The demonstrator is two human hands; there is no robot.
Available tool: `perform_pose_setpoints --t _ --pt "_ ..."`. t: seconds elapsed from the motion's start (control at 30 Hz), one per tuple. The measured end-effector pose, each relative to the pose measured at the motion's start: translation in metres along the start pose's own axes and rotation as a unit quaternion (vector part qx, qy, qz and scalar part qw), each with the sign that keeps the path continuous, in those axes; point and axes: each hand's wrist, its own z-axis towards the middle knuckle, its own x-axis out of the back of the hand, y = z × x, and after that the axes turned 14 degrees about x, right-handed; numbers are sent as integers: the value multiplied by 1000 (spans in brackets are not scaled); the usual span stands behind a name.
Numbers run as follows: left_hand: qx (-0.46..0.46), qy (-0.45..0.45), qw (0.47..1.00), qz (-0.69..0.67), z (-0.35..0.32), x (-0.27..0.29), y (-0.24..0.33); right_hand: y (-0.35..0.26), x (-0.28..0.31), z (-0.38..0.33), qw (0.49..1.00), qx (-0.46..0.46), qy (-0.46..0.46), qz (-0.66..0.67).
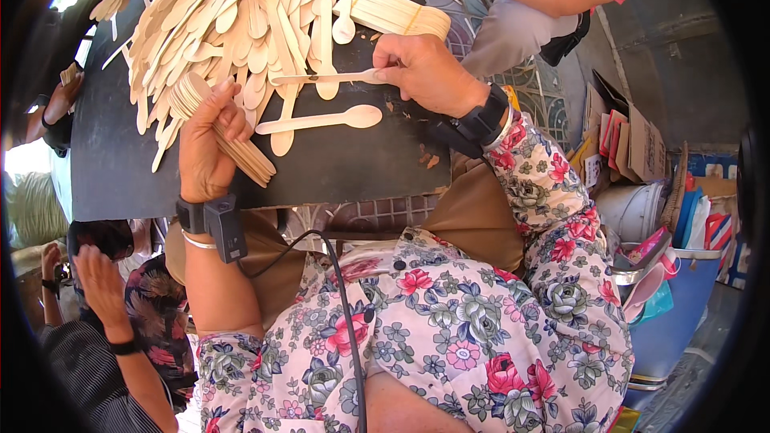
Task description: The recorder is sorting and stacking wooden spoons at a table with other people.
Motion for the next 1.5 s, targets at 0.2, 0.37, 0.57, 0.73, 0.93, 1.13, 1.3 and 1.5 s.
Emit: perform_pose_setpoints --t 0.2,0.37,0.57,0.73,0.93,1.13,1.3,1.5 --pt "7 -6 1000 2 1 3 2 -21 -20 -3 973 151 34 -170" --pt "0 -20 1000 13 -1 2 2 -29 -41 -8 963 137 -56 -224" --pt "-15 -26 999 38 -5 0 2 -26 -42 -8 963 152 -49 -218" --pt "-12 -26 998 49 -4 0 1 -34 -45 -7 952 150 -51 -263" --pt "-11 -31 999 44 -4 0 2 -33 -50 1 933 184 -103 -292" --pt "-6 -16 998 63 -3 -1 2 -30 -50 0 925 217 -87 -298" --pt "-3 -21 999 35 0 2 1 -29 -50 -2 924 234 -81 -292" --pt "-9 -14 999 48 -3 2 2 -43 -47 -9 935 189 -59 -294"
